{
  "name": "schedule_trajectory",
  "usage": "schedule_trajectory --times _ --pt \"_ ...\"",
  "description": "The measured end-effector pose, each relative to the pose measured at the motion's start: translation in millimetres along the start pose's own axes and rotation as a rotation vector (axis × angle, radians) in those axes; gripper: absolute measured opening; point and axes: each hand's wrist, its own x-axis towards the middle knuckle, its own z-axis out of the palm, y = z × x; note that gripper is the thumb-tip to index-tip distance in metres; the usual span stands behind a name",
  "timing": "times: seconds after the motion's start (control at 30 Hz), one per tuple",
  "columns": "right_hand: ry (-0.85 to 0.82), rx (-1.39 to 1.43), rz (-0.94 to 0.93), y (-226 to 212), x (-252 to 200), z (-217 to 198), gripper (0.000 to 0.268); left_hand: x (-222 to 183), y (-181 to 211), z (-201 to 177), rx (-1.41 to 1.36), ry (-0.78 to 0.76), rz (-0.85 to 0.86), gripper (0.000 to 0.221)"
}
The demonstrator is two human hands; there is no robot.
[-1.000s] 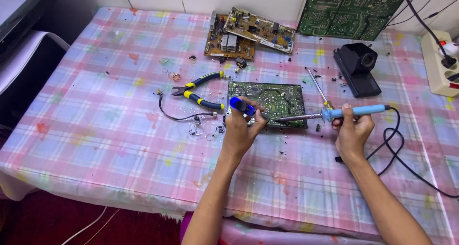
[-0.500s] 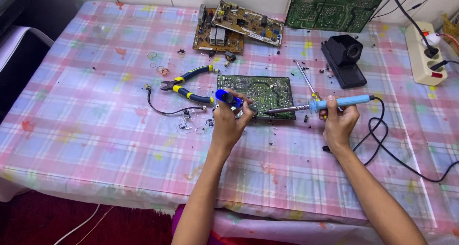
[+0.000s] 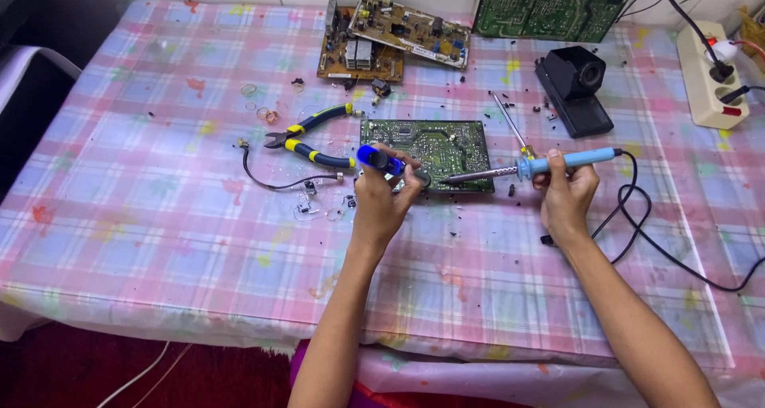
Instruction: Using a soldering iron and a desoldering pump to remove solder from electronic components on a circuit board.
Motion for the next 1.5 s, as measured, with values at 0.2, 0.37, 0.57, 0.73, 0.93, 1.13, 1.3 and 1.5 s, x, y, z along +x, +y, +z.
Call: schedule_trajectory --times 0.2,0.37,0.57,0.73,0.93,1.13,1.3,1.5 --pt "-0.033 0.041 0.026 3.9 4.1 -4.9 0.018 -0.7 -4.1 -0.2 -0.043 0.003 -0.044 0.027" --pt "-0.106 0.022 0.021 -8.0 6.4 -11.2 0.019 0.6 -3.1 -0.5 -0.044 0.005 -0.046 0.026" --pt "-0.082 0.02 0.018 12.2 14.5 -21.3 0.02 3.5 0.6 -5.4 -0.075 0.002 -0.06 0.025" --pt "-0.029 0.011 -0.026 11.2 14.2 -21.3 0.02 4.3 -0.6 -2.7 -0.083 -0.006 -0.07 0.025" --pt "-0.043 0.039 0.037 -26.7 0.8 -6.3 0.026 2.5 -0.2 -11.3 -0.187 -0.094 -0.132 0.027" --pt "-0.032 0.078 -0.02 -25.2 -0.1 -6.7 0.027 2.9 0.0 -11.4 -0.191 -0.093 -0.171 0.026" --pt "-0.087 0.038 0.011 -27.7 -6.5 0.7 0.025 2.7 -1.3 -10.6 -0.196 -0.099 -0.169 0.026" --pt "-0.019 -0.005 -0.007 8.7 7.0 -14.9 0.017 5.0 1.0 -6.0 -0.085 -0.021 -0.079 0.027"
